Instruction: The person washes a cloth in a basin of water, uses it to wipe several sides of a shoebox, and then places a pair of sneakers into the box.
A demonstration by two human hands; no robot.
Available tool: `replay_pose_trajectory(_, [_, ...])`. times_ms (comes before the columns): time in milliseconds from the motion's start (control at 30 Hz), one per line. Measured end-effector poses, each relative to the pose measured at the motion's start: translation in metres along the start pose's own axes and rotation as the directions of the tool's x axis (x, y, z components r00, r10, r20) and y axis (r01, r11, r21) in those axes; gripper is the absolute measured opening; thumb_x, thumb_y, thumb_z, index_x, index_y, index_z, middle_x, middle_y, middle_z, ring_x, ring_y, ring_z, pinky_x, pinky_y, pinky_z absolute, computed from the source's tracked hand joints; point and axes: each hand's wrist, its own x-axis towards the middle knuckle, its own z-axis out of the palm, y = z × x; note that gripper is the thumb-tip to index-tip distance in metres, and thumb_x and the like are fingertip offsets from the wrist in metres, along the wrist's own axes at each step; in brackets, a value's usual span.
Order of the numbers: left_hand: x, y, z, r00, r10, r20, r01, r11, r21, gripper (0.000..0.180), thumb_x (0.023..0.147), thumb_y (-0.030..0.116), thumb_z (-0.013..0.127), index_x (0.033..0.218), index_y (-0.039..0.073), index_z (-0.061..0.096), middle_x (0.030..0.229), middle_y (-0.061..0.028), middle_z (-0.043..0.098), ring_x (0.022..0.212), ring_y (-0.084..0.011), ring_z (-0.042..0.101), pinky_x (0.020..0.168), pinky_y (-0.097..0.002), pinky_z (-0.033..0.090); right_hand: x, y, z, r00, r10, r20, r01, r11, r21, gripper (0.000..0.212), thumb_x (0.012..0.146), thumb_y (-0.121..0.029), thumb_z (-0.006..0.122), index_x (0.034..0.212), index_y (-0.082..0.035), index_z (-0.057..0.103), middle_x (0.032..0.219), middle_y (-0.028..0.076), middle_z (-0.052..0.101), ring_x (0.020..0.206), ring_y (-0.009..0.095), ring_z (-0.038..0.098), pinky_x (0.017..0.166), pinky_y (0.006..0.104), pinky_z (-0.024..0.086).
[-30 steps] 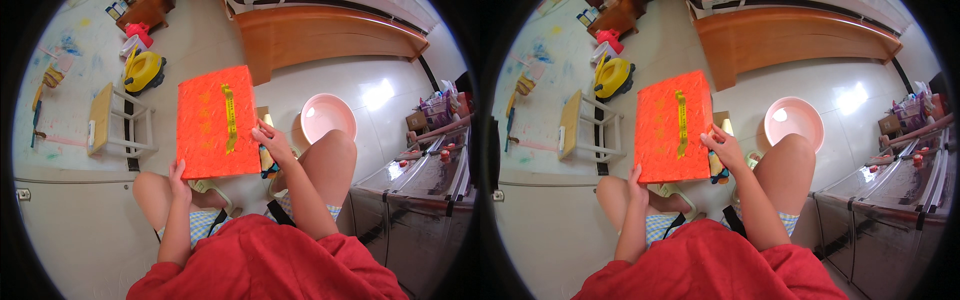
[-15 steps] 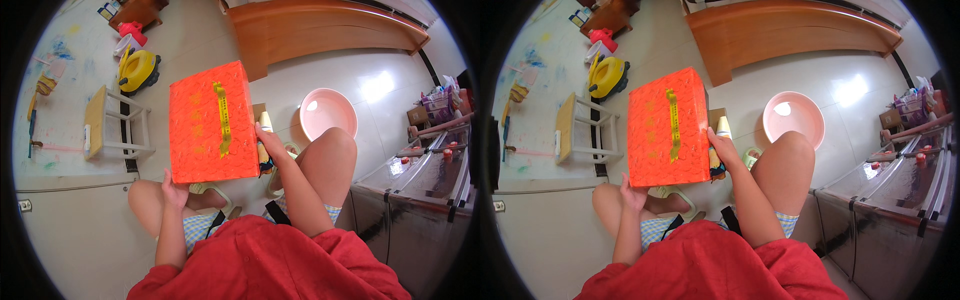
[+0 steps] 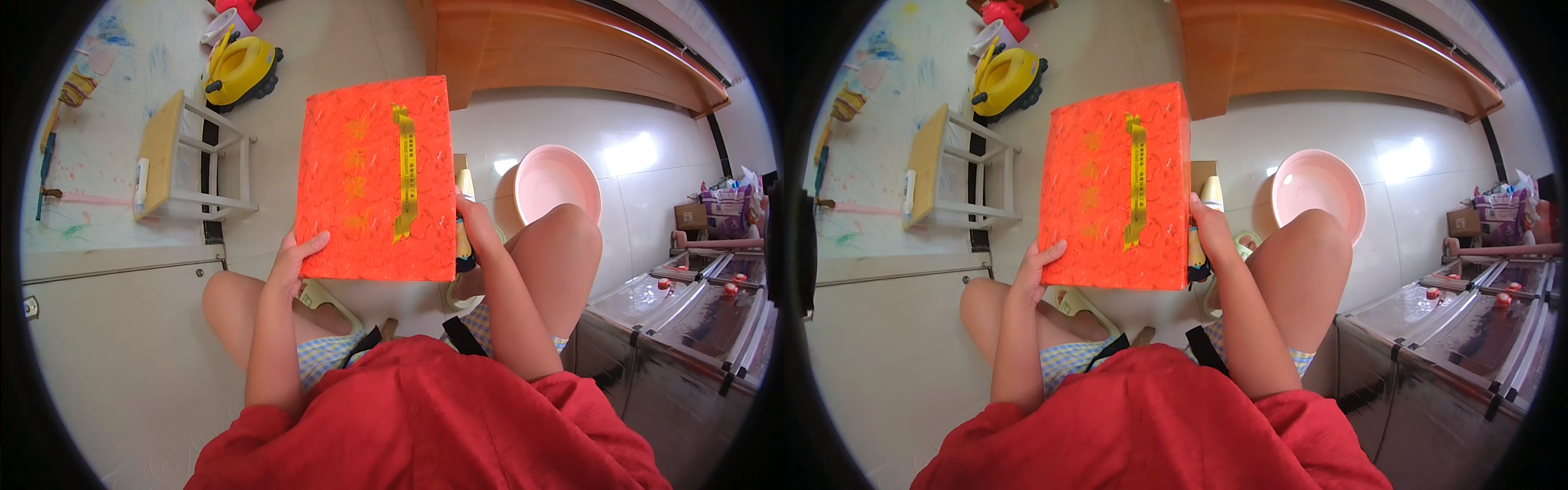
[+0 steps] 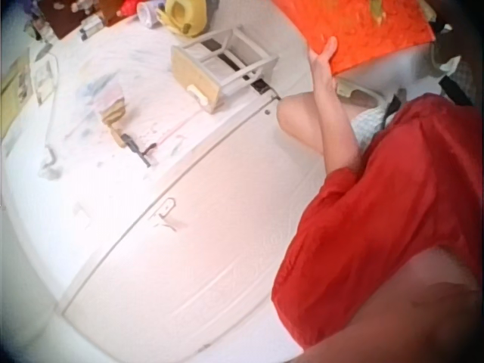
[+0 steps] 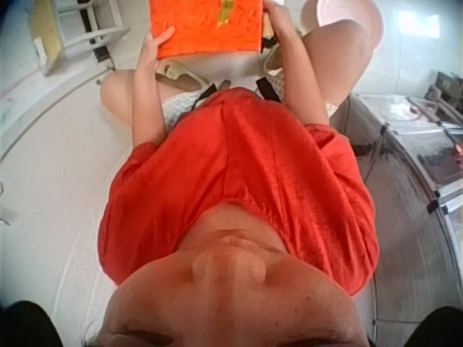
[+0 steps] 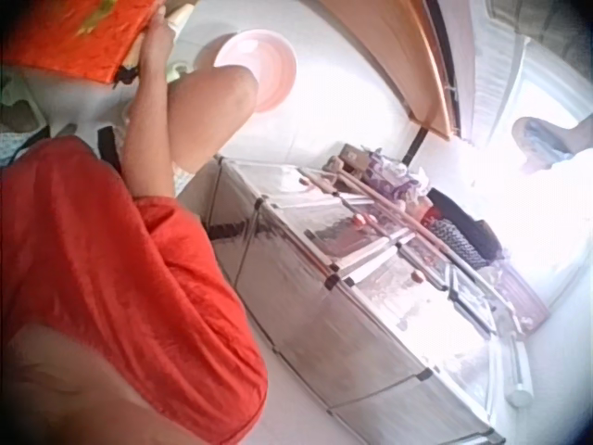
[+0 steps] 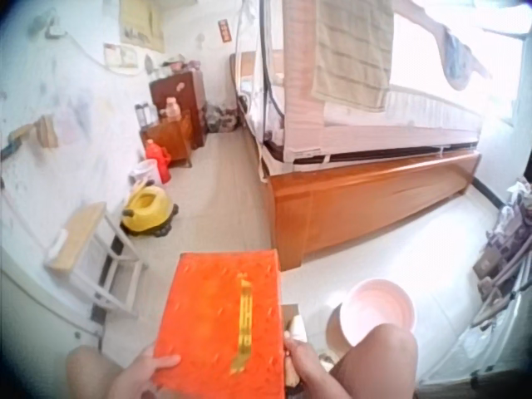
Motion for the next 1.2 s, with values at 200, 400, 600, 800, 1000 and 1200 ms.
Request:
replay_pose_trajectory(200, [-0.002, -0.033, -0.026, 0.994, -0.105, 0.03, 0.109, 0.929, -0.355, 0.062, 0.085, 0.024, 0.067, 0.137, 0.0, 0.042, 0.133, -0.015, 0.052, 0.121, -0.0269, 0.052, 0.103, -0.04, 0.04, -0.026, -0.015, 0.012, 0.992, 0.101, 0.08, -0.114, 0.978, 0.176, 0.053, 0.096, -0.05, 0.048, 0.111, -0.001, 0.061, 0.098, 0.008, 0.064, 0.084, 0.014, 0.06, 0.073, 0.0283, 0.048])
replay_pose_trajectory(400, [-0.01, -0.019, -0.019, 0.999, -0.008, 0.041, 0.017, 0.97, -0.244, 0.065, 0.082, 0.02, 0.066, 0.137, -0.001, 0.04, 0.135, -0.0162, 0.05, 0.122, -0.0299, 0.05, 0.103, -0.0422, 0.041, -0.015, -0.009, 0.003, 0.986, -0.163, -0.033, 0.155, 0.972, -0.174, 0.06, 0.096, -0.05, 0.048, 0.103, 0.007, 0.067, 0.091, 0.01, 0.066, 0.081, 0.014, 0.058, 0.075, 0.0291, 0.048])
replay_pose_trajectory(600, [-0.054, -0.023, -0.03, 0.991, 0.091, -0.102, -0.125, 0.909, -0.397, 0.064, 0.078, 0.013, 0.067, 0.135, -0.002, 0.042, 0.13, -0.0154, 0.054, 0.119, -0.0284, 0.053, 0.102, -0.0404, 0.042, -0.043, -0.03, 0.037, 0.96, -0.27, 0.076, 0.28, 0.929, -0.242, 0.054, 0.1, -0.04, 0.044, 0.098, 0.009, 0.065, 0.084, 0.008, 0.066, 0.076, 0.012, 0.055, 0.074, 0.0286, 0.046])
replay_pose_trajectory(800, [-0.084, -0.019, -0.165, 0.943, 0.109, -0.314, -0.234, 0.888, -0.396, 0.063, 0.077, 0.01, 0.067, 0.134, -0.003, 0.043, 0.129, -0.0157, 0.055, 0.118, -0.0296, 0.054, 0.102, -0.042, 0.042, -0.033, -0.024, 0.182, 0.953, 0.023, 0.303, 0.036, 0.981, -0.189, 0.045, 0.099, -0.035, 0.046, 0.105, 0.008, 0.06, 0.089, 0.01, 0.064, 0.077, 0.013, 0.056, 0.073, 0.0315, 0.048])
replay_pose_trajectory(1000, [-0.069, -0.054, -0.235, 0.865, -0.057, -0.498, -0.193, 0.879, -0.436, 0.061, 0.076, 0.008, 0.067, 0.133, -0.002, 0.045, 0.13, -0.0157, 0.054, 0.12, -0.031, 0.052, 0.103, -0.044, 0.041, 0.054, 0.085, 0.273, 0.918, 0.249, 0.307, -0.189, 0.959, -0.213, 0.042, 0.101, -0.035, 0.042, 0.114, 0.002, 0.058, 0.098, 0.011, 0.066, 0.078, 0.021, 0.065, 0.071, 0.0346, 0.052])
replay_pose_trajectory(1200, [0.0, -0.115, -0.304, 0.884, -0.234, -0.405, 0.003, 0.869, -0.496, 0.068, 0.072, 0.007, 0.071, 0.134, -0.001, 0.045, 0.127, -0.0128, 0.057, 0.118, -0.0253, 0.054, 0.101, -0.038, 0.04, 0.116, 0.155, 0.294, 0.936, 0.349, 0.037, -0.31, 0.872, -0.378, 0.039, 0.096, -0.029, 0.049, 0.105, 0.006, 0.063, 0.094, 0.014, 0.066, 0.078, 0.024, 0.061, 0.074, 0.0385, 0.047])
